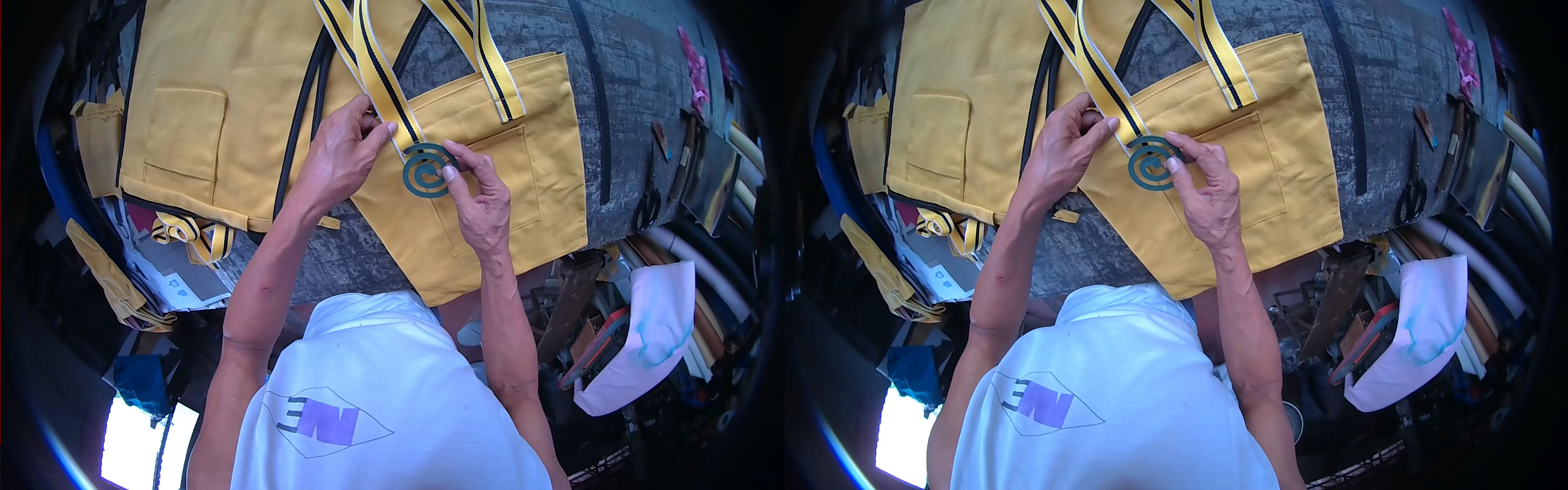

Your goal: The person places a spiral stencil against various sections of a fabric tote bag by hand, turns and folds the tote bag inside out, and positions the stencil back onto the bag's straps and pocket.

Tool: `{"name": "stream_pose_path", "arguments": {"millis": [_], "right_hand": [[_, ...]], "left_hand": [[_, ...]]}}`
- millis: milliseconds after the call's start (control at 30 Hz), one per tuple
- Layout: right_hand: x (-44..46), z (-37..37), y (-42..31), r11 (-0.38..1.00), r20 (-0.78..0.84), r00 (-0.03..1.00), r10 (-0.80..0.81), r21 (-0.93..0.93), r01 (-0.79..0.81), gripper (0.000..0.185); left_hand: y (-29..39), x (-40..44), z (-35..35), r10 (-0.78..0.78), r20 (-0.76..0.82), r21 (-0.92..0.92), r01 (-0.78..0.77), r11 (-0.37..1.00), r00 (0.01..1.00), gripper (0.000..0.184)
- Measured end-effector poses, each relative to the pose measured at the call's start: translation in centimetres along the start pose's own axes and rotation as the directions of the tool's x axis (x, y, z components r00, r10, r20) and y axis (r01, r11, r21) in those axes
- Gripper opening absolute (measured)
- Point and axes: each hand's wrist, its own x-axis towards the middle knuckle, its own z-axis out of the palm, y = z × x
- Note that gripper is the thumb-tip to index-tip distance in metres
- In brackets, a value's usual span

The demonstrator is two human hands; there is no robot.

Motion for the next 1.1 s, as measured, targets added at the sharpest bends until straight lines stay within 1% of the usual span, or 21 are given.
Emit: {"name": "stream_pose_path", "arguments": {"millis": [33, 133, 233, 300, 333, 400, 433, 500, 533, 600, 633, 667, 733, 800, 833, 867, 933, 967, 1067, 1100], "right_hand": [[0.0, -0.1, 0.0, 1.000, 0.003, 1.000, -0.007, -0.007, 0.007, 0.033], [-0.2, -0.8, -0.8, 0.949, -0.011, 0.988, 0.152, 0.281, -0.142, 0.033], [-0.7, -2.3, 0.3, 0.997, -0.108, 0.991, 0.073, 0.043, -0.069, 0.032], [-1.1, -2.6, 0.1, 0.985, -0.082, 0.989, 0.119, 0.137, -0.107, 0.033], [-1.2, -2.7, -0.1, 0.975, -0.068, 0.988, 0.141, 0.184, -0.127, 0.033], [-1.1, -2.3, 0.0, 0.978, -0.069, 0.989, 0.133, 0.171, -0.120, 0.033], [-1.0, -2.2, 0.0, 0.979, -0.069, 0.989, 0.129, 0.166, -0.116, 0.033], [-1.0, -2.0, 0.2, 0.994, -0.063, 0.994, 0.093, 0.063, -0.089, 0.032], [-1.1, -2.0, 0.3, 0.997, -0.058, 0.995, 0.076, 0.011, -0.075, 0.032], [-1.0, -2.0, 0.4, 0.998, -0.032, 0.998, 0.054, -0.012, -0.055, 0.033], [-1.0, -2.1, 0.4, 0.999, -0.018, 0.999, 0.043, -0.023, -0.044, 0.033], [-1.1, -2.3, 0.2, 0.990, -0.030, 0.996, 0.090, 0.114, -0.086, 0.033], [-1.6, -3.3, -0.6, 0.914, -0.041, 0.983, 0.180, 0.375, -0.152, 0.034], [-2.8, -4.9, -0.3, 0.928, -0.098, 0.977, 0.191, 0.343, -0.147, 0.035], [-3.6, -5.7, 0.0, 0.934, -0.128, 0.973, 0.194, 0.327, -0.143, 0.035], [-4.4, -6.5, 0.5, 0.935, -0.172, 0.964, 0.204, 0.327, -0.139, 0.035], [-6.3, -8.0, 1.9, 0.933, -0.254, 0.941, 0.223, 0.334, -0.132, 0.035], [-7.1, -8.7, 2.3, 0.938, -0.272, 0.930, 0.247, 0.308, -0.159, 0.037], [-8.6, -10.1, 4.4, 0.896, -0.295, 0.923, 0.247, 0.433, -0.101, 0.036], [-8.5, -10.1, 4.2, 0.843, -0.313, 0.906, 0.283, 0.532, -0.079, 0.036]], "left_hand": [[-0.2, 0.0, 0.0, 0.000, -0.003, 0.006, 0.000, 1.000, 1.000, 0.024], [-0.6, 0.2, 0.0, 0.003, -0.010, 0.022, -0.003, 1.000, 1.000, 0.024], [-0.6, 0.3, 0.0, -0.011, -0.004, 0.048, 0.011, 0.999, 1.000, 0.026], [0.1, 0.3, -0.3, -0.042, 0.016, 0.089, 0.040, 0.995, 0.999, 0.029], [-0.2, 0.4, -0.1, 0.005, -0.003, 0.088, -0.005, 0.996, 1.000, 0.032], [-0.9, 0.6, 0.3, 0.099, -0.041, 0.091, -0.095, 0.991, 0.994, 0.038], [-0.9, 0.6, 0.3, 0.066, -0.027, 0.084, -0.063, 0.994, 0.997, 0.041], [-0.7, 0.6, 0.3, 0.000, 0.003, 0.073, 0.000, 0.997, 1.000, 0.046], [-0.7, 0.6, 0.3, 0.016, 0.002, 0.059, -0.016, 0.998, 1.000, 0.047], [-0.9, 0.6, 0.4, 0.047, 0.000, 0.029, -0.047, 0.998, 0.999, 0.048], [-1.0, 0.6, 0.5, 0.062, -0.030, 0.065, -0.060, 0.996, 0.998, 0.047], [-1.0, 0.6, 0.5, 0.079, -0.060, 0.102, -0.073, 0.992, 0.995, 0.047], [-1.3, 0.5, 0.9, 0.149, -0.128, 0.178, -0.125, 0.976, 0.980, 0.047], [-1.4, 0.1, 1.9, 0.256, -0.193, 0.251, -0.205, 0.946, 0.947, 0.048], [-0.9, -0.4, 2.3, 0.194, -0.211, 0.316, -0.121, 0.941, 0.958, 0.055], [-0.8, -0.4, 2.5, 0.298, -0.268, 0.422, -0.166, 0.891, 0.916, 0.058], [-1.8, -0.5, 3.0, 0.504, -0.344, 0.627, -0.206, 0.752, 0.792, 0.064], [-2.5, -0.8, 3.4, 0.564, -0.377, 0.658, -0.216, 0.721, 0.735, 0.074], [-1.6, -2.4, 5.6, 0.712, -0.148, 0.792, -0.349, 0.501, 0.687, 0.070], [-2.1, -2.5, 7.1, 0.686, 0.018, 0.784, -0.436, 0.442, 0.728, 0.067]]}}
